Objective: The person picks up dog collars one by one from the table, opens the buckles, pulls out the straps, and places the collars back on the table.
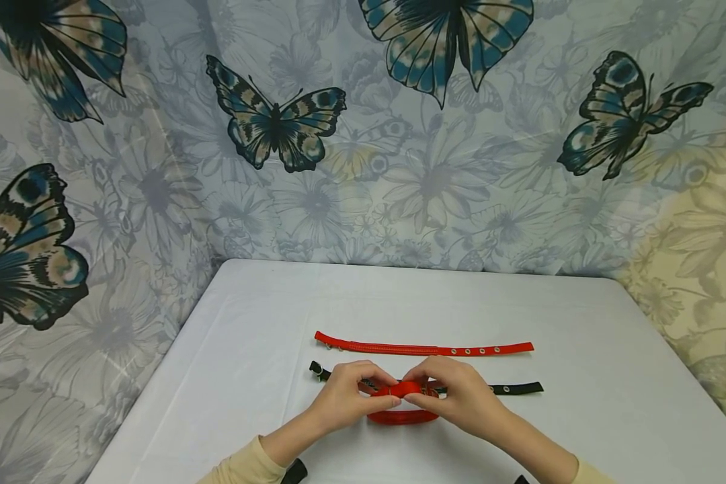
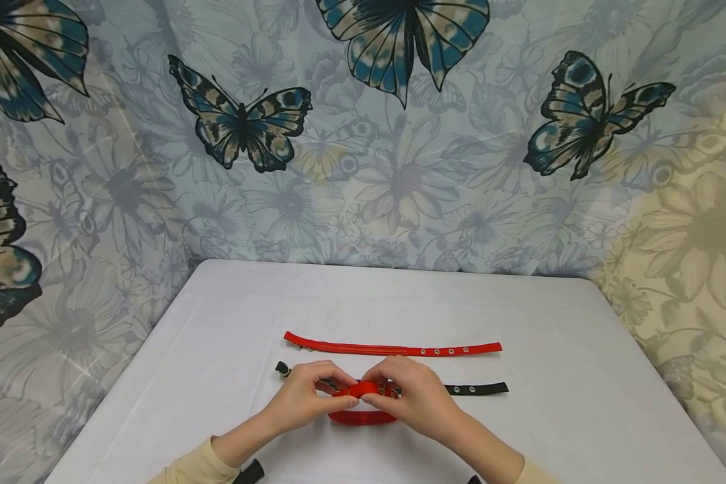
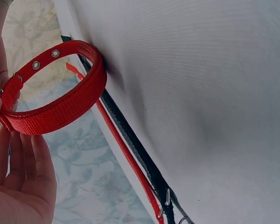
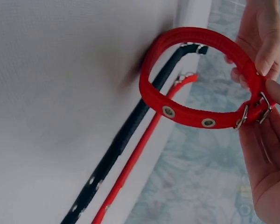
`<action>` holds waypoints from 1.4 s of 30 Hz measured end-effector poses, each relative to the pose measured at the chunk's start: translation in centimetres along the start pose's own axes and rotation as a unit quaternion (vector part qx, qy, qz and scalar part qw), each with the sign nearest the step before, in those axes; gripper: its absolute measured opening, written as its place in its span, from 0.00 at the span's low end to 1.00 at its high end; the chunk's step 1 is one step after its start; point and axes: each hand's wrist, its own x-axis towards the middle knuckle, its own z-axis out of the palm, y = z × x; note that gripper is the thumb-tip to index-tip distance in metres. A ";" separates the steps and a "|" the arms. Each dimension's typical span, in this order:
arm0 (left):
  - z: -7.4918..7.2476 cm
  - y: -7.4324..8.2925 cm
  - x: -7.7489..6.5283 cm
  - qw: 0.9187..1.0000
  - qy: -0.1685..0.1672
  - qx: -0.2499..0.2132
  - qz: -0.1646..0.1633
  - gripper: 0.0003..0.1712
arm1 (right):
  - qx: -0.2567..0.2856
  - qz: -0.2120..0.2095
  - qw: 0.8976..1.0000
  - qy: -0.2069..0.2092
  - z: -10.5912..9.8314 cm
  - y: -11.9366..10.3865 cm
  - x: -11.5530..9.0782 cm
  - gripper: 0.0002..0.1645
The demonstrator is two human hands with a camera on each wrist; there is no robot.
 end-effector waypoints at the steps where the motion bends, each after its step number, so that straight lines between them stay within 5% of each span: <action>1: 0.0 0.0 0.0 1.000 0.000 0.000 0.000 0.10 | -0.008 -0.001 1.000 0.003 0.1 0.0 0.0 0.09; 13: 0.0 -0.2 -0.1 1.000 0.008 -0.015 -0.023 0.13 | 0.067 0.040 0.996 0.034 1.0 0.4 -0.5 0.10; 21: 0.1 -0.4 0.0 0.999 0.020 -0.026 -0.024 0.12 | 0.114 0.110 0.986 0.044 1.2 0.6 -0.6 0.11; 28: 0.2 -0.5 -0.2 0.998 0.033 -0.041 -0.039 0.12 | 0.200 0.166 0.964 0.050 0.9 0.7 -0.4 0.11; 35: 0.4 -0.4 -0.3 0.997 0.039 -0.041 -0.051 0.11 | 0.213 0.228 0.950 0.032 0.3 0.3 0.0 0.15; 42: 0.5 -0.2 -0.1 0.996 0.036 -0.041 -0.073 0.09 | 0.247 0.312 0.917 0.019 0.1 0.5 0.6 0.22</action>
